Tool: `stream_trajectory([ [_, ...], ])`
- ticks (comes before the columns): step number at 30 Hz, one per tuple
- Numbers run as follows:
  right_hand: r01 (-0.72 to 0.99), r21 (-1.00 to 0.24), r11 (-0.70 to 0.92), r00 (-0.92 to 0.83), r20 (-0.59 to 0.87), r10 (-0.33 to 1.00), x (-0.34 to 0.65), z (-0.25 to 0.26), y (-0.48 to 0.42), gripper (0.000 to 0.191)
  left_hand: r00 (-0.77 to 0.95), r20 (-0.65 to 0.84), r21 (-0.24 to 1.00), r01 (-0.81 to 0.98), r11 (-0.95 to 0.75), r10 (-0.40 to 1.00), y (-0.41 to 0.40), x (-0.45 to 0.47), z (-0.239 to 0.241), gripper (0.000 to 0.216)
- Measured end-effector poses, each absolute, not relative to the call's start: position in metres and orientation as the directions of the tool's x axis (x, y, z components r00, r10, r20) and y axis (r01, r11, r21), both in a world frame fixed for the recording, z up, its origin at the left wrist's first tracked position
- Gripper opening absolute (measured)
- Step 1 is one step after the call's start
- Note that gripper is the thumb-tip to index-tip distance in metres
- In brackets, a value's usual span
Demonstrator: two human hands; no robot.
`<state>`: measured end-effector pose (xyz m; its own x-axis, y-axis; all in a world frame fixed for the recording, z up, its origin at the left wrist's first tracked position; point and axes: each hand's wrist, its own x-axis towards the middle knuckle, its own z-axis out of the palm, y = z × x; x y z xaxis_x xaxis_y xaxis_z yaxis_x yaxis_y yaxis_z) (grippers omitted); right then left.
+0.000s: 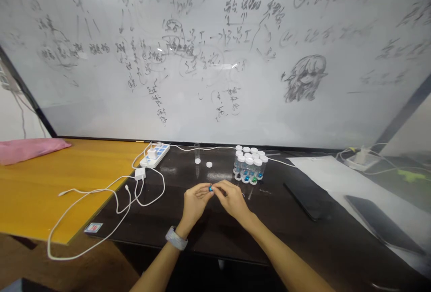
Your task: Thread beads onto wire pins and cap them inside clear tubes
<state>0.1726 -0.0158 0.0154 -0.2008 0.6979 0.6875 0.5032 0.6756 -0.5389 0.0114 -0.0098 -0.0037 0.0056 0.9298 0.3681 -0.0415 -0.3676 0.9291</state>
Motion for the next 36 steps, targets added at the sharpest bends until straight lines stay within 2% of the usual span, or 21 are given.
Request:
stream_trajectory([
  [3,0.462,-0.598,0.655,-0.168,0.666,0.727,0.172,0.017,-0.016,0.019,0.005,0.34,0.937,-0.089,-0.338,0.94,-0.008,0.011,-0.004,0.03],
  [8,0.4,-0.658,0.638,-0.164,0.634,0.756,0.175,0.018,-0.015,0.017,0.003,0.355,0.933,-0.069,-0.354,0.935,-0.01,0.012,-0.002,0.03],
  [19,0.424,-0.67,0.609,-0.187,0.593,0.783,0.182,0.022,-0.011,0.01,0.01,0.404,0.913,0.054,-0.404,0.915,-0.014,0.013,-0.005,0.026],
  [32,0.446,-0.603,0.661,-0.265,0.617,0.741,0.19,0.025,-0.011,0.017,0.013,0.437,0.897,0.062,-0.437,0.899,-0.016,0.013,-0.004,0.027],
  [36,0.383,-0.692,0.611,-0.207,0.581,0.787,0.187,0.023,-0.01,0.021,-0.001,0.442,0.896,0.057,-0.441,0.897,-0.017,0.014,-0.003,0.027],
])
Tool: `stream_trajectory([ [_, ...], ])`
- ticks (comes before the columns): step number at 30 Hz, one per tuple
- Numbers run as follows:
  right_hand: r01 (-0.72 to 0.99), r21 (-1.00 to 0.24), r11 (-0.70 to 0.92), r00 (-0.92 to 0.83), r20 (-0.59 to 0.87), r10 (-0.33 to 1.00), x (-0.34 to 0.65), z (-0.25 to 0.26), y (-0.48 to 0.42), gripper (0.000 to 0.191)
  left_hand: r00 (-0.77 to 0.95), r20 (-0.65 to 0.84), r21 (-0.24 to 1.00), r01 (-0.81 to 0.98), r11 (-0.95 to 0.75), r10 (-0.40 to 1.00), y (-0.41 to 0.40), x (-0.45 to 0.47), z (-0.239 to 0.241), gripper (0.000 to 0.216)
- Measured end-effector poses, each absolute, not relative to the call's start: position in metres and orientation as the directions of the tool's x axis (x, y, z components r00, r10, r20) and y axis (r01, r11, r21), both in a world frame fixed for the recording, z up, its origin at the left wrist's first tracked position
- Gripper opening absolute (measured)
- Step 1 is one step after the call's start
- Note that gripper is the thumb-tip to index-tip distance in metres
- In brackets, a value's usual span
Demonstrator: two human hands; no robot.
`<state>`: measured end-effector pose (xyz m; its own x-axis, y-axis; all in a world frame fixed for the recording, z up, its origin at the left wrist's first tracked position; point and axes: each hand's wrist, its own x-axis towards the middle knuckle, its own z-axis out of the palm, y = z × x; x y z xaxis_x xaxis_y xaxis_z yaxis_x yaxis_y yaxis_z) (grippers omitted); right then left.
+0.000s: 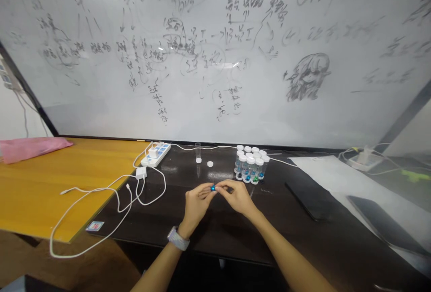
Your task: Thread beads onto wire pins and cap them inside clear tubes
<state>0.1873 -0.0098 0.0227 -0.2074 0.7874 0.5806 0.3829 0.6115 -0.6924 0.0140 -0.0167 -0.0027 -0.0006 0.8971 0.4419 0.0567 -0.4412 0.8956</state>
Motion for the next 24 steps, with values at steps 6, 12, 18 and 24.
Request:
stream_trajectory([
  [6,0.144,-0.918,0.371,-0.212,0.337,0.917,0.187,0.014,-0.004,0.035,-0.013,0.425,0.905,-0.015,-0.426,0.905,-0.019,0.016,0.003,0.029],
  [12,0.209,-0.861,0.464,-0.184,0.431,0.883,0.187,0.018,-0.006,0.03,-0.017,0.435,0.901,0.001,-0.435,0.9,-0.022,0.017,0.005,0.029],
  [18,0.408,-0.657,0.634,-0.228,0.599,0.768,0.19,0.027,-0.011,0.02,0.006,0.472,0.877,0.097,-0.47,0.882,-0.022,0.015,0.003,0.024],
  [24,0.474,-0.561,0.679,-0.327,0.604,0.727,0.192,0.035,-0.013,0.02,0.043,0.529,0.833,0.167,-0.528,0.848,-0.023,0.014,0.004,0.02],
])
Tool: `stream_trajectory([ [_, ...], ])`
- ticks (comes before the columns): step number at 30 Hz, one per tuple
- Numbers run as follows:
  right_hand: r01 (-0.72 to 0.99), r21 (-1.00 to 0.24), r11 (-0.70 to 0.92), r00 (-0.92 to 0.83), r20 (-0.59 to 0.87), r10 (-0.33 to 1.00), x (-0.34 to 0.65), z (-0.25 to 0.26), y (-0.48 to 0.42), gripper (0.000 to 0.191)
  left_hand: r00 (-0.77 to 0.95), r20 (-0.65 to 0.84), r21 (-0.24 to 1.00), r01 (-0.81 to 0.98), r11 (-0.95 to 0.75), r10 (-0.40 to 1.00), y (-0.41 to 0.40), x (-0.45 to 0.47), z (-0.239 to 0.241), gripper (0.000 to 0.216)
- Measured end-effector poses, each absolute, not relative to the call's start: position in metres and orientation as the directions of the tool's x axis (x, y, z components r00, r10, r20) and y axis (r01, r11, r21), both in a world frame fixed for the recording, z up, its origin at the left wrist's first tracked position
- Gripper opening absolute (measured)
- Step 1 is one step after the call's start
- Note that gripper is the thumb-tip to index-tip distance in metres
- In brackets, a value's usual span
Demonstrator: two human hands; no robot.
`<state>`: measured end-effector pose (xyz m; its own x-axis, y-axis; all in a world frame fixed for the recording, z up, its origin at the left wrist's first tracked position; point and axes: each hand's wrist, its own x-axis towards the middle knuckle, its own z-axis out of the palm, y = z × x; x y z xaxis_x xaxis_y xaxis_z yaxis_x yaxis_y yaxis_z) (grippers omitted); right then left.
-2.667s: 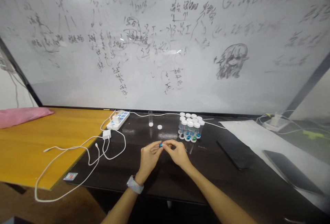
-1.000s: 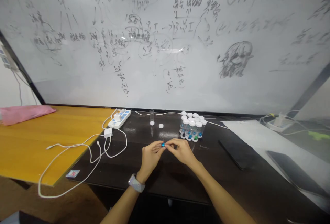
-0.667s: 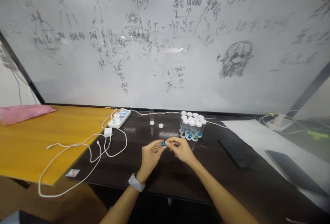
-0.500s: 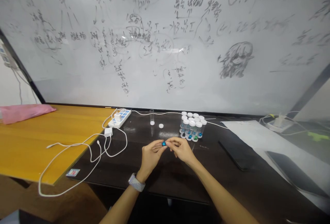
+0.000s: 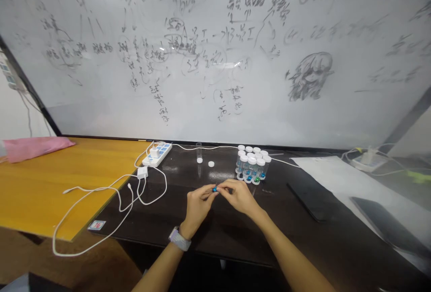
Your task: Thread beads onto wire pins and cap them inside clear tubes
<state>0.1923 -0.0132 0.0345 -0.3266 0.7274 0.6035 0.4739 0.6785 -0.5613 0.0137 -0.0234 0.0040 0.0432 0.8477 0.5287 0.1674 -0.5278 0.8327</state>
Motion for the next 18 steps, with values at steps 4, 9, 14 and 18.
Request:
stream_trajectory([
  [4,0.494,-0.506,0.707,-0.358,0.622,0.696,0.1906,0.034,-0.0144,0.02,0.043,0.531,0.83,0.177,-0.53,0.846,-0.0236,0.013,0.0047,0.02],
  [9,0.507,-0.492,0.707,-0.324,0.651,0.686,0.1873,0.0277,-0.0167,0.021,0.041,0.532,0.829,0.176,-0.53,0.846,-0.0237,0.0132,0.0045,0.02],
  [14,0.52,-0.453,0.724,-0.335,0.672,0.661,0.1861,0.0272,-0.0206,0.023,0.027,0.523,0.841,0.143,-0.521,0.852,-0.0224,0.0129,0.0025,0.02],
  [18,0.576,-0.343,0.742,-0.417,0.658,0.627,0.1885,0.0297,-0.0219,0.025,0.037,0.526,0.836,0.161,-0.524,0.85,-0.022,0.0125,0.0013,0.019],
])
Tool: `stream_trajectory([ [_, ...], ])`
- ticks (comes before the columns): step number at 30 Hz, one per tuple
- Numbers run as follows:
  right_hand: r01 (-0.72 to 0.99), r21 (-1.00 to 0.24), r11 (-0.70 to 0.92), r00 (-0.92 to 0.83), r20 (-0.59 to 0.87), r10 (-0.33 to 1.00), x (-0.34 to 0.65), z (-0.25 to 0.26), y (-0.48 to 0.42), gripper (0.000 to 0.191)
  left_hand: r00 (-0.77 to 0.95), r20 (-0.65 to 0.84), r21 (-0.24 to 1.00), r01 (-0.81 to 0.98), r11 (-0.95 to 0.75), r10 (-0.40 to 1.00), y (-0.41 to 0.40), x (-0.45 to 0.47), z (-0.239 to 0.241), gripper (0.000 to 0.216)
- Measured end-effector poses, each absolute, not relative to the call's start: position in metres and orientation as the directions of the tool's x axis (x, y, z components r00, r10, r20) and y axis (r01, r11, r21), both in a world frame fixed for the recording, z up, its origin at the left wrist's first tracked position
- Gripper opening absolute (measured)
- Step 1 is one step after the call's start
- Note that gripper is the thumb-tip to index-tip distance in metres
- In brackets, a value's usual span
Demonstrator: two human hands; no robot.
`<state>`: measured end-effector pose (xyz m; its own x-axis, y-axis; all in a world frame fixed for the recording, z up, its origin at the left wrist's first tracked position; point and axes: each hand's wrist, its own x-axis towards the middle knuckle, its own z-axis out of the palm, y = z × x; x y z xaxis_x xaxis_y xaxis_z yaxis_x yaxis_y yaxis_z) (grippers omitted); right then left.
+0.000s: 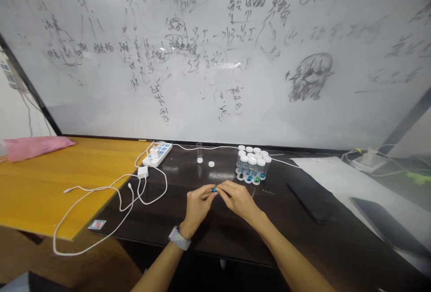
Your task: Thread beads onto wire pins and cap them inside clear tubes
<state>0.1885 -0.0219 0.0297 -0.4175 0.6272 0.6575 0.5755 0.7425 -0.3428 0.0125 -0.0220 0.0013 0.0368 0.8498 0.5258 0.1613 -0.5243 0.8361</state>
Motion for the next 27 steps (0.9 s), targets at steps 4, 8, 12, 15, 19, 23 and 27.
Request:
stream_trajectory([
  [4,0.646,-0.189,0.739,-0.5,0.627,0.597,0.19,0.032,-0.022,0.025,0.036,0.483,0.868,0.11,-0.484,0.875,-0.02,0.013,-0.001,0.02],
  [8,0.706,-0.064,0.705,-0.542,0.592,0.596,0.186,0.032,-0.02,0.023,0.035,0.399,0.917,0.011,-0.4,0.916,-0.016,0.012,-0.003,0.024],
  [12,0.703,-0.135,0.698,-0.503,0.599,0.622,0.182,0.027,-0.014,0.021,0.037,0.271,0.955,-0.135,-0.264,0.962,-0.013,0.011,-0.002,0.035],
  [15,0.645,-0.286,0.709,-0.43,0.63,0.646,0.181,0.019,-0.009,0.022,0.069,0.173,0.956,-0.251,-0.151,0.982,-0.012,0.01,-0.001,0.042],
  [19,0.596,-0.408,0.691,-0.355,0.638,0.683,0.178,0.012,-0.005,0.022,0.13,0.125,0.935,-0.346,-0.073,0.984,-0.012,0.009,0.0,0.045],
  [23,0.568,-0.484,0.665,-0.325,0.61,0.722,0.183,0.018,-0.002,0.021,0.176,0.073,0.915,-0.403,0.004,0.982,-0.013,0.008,0.003,0.047],
  [27,0.624,-0.55,0.555,-0.228,0.551,0.803,0.22,0.032,0.009,0.023,0.182,0.037,0.905,-0.424,0.045,0.983,-0.015,0.007,0.007,0.05],
])
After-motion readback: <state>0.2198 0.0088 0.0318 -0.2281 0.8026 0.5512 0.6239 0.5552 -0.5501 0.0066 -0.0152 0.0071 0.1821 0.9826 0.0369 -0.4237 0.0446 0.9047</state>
